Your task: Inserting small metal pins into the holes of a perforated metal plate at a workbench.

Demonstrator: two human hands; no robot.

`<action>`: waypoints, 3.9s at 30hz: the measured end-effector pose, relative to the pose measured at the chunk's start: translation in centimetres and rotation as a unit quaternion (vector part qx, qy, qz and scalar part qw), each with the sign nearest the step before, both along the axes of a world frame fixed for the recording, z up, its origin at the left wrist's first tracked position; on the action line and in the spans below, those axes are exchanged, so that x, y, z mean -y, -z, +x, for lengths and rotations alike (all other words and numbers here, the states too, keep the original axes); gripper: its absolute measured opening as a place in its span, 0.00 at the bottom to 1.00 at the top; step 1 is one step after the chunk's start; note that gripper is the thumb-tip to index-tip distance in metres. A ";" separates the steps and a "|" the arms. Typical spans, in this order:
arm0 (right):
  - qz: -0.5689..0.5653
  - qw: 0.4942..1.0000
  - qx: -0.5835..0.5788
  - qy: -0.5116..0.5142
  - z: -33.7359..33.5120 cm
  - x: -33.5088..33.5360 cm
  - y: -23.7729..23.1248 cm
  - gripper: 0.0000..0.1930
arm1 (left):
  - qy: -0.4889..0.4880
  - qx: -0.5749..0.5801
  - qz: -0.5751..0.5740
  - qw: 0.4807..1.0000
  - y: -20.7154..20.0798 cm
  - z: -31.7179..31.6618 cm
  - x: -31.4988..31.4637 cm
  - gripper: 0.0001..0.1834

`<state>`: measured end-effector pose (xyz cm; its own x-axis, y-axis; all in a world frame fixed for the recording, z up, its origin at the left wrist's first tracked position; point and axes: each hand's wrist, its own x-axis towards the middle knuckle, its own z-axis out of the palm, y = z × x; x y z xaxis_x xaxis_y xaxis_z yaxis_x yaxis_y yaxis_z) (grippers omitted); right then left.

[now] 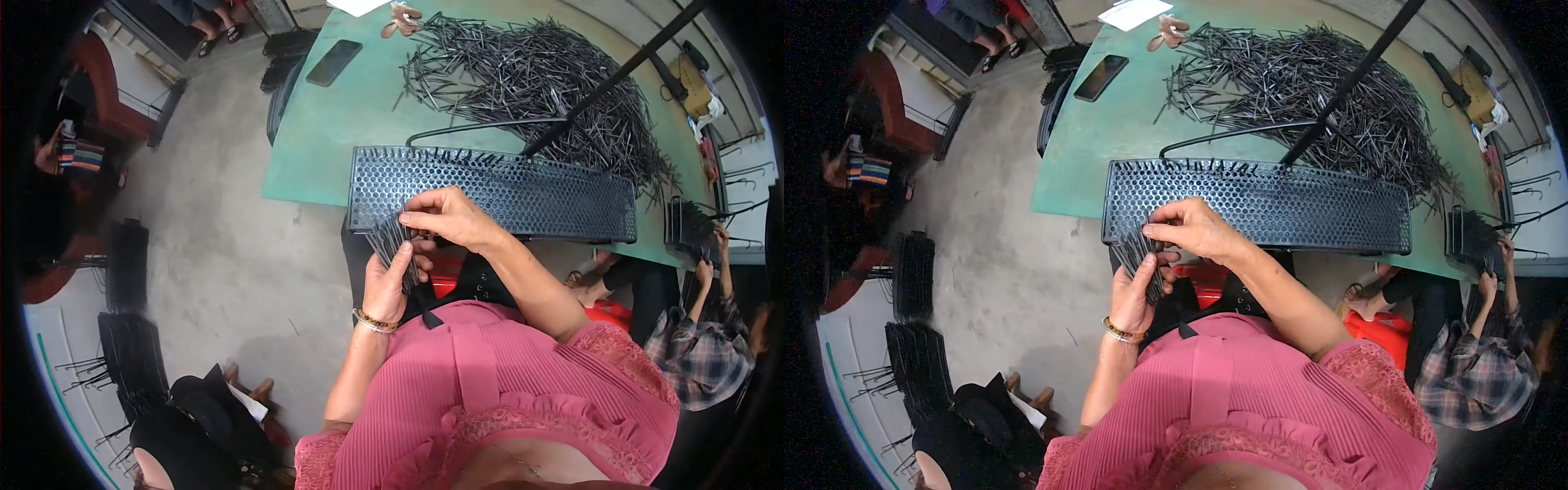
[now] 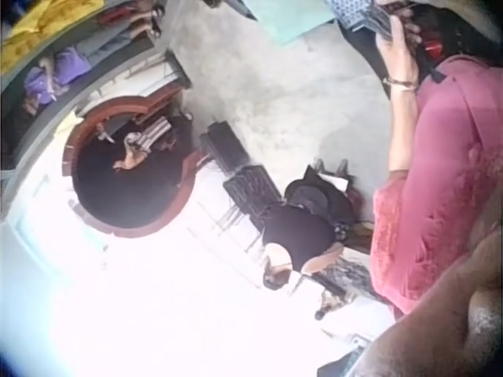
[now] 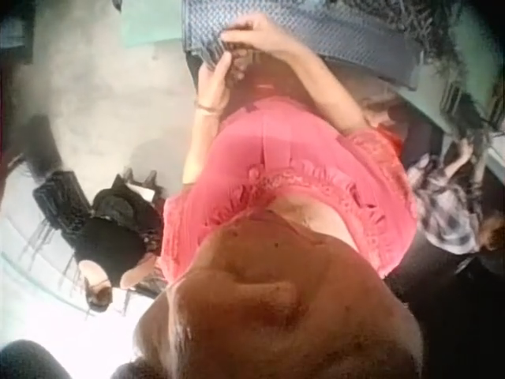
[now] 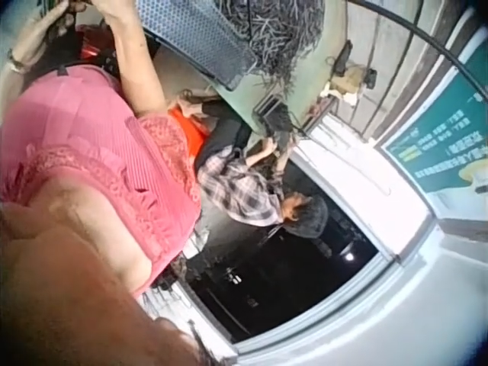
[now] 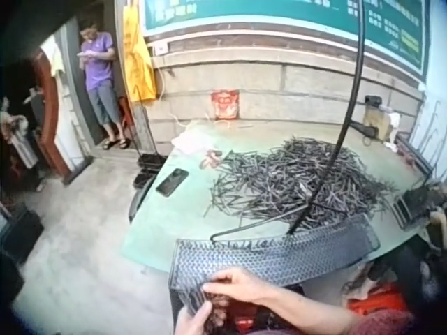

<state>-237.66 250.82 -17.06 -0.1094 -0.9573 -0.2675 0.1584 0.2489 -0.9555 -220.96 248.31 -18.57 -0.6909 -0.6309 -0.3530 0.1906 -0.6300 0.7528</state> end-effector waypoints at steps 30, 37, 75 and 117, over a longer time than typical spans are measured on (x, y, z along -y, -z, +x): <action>-0.006 1.000 -0.008 0.022 1.9 2.4 -0.1 0.13 | -0.070 0.042 0.007 0.997 1.1 2.3 1.2 0.10; 0.006 0.994 -0.107 -0.005 0.4 2.0 0.1 0.10 | -0.050 0.058 0.001 0.997 1.6 1.5 1.1 0.11; -0.282 0.804 -0.508 0.125 -0.6 11.3 2.9 0.16 | 0.004 0.022 0.118 0.993 3.6 1.4 2.7 0.14; -0.115 0.980 -0.077 0.142 -0.2 4.5 -0.3 0.11 | -0.079 0.018 0.080 0.994 2.5 0.6 2.4 0.13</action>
